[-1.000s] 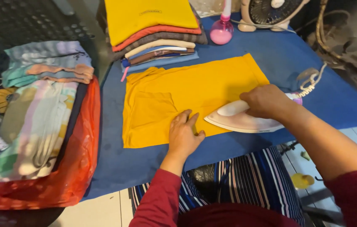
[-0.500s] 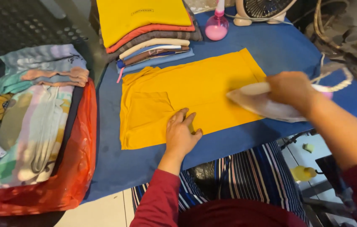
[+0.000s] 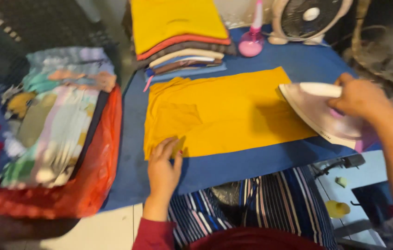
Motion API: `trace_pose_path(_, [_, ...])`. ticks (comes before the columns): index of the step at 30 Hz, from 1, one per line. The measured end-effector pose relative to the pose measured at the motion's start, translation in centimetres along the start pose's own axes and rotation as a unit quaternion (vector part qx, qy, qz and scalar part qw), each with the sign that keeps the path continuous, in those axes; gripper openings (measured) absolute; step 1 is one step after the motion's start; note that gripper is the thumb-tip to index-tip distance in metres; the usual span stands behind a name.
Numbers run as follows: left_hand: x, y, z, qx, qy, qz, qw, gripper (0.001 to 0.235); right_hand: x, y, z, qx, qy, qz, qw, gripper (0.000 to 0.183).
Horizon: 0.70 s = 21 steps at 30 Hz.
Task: Ironing and folding yellow t-shirts on an ironing board.
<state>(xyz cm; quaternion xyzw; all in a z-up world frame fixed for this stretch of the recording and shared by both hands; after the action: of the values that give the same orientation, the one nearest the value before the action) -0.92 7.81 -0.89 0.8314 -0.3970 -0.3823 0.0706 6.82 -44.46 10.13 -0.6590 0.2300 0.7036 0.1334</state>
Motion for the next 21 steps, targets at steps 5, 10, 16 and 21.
trace_pose_path(5, [0.3,-4.1,3.5,-0.061,-0.018,-0.145,0.987,0.026,-2.7,-10.3,5.9,-0.14,0.048,0.081,0.986,0.054])
trace_pose_path(10, [0.5,-4.0,4.1,-0.115,-0.035,-0.193,0.974,0.014,-1.3,-22.2,13.3,-0.345,0.042,0.071,0.935,0.047])
trace_pose_path(16, [-0.1,-3.2,4.1,-0.087,0.023,-0.204,0.975,0.008,-0.1,-26.6,14.2,-0.394,0.074,0.124,0.908,0.047])
trace_pose_path(21, [-0.4,-4.6,4.1,-0.155,0.105,-0.136,0.973,0.023,-0.6,-27.3,15.8,-0.423,0.064,0.127,0.895,0.043])
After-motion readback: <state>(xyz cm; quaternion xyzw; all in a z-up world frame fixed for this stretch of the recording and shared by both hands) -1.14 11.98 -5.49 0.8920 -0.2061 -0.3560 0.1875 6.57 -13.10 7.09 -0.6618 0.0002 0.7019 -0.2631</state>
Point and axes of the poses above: each hand's wrist, its own z-axis away from the middle knuckle, its own x-axis out of the palm, y = z × x, the point moved 4 cm from there along -z, towards the middle knuckle, and after that the axes turned 10 degrees about x, right-handed, at the moved point
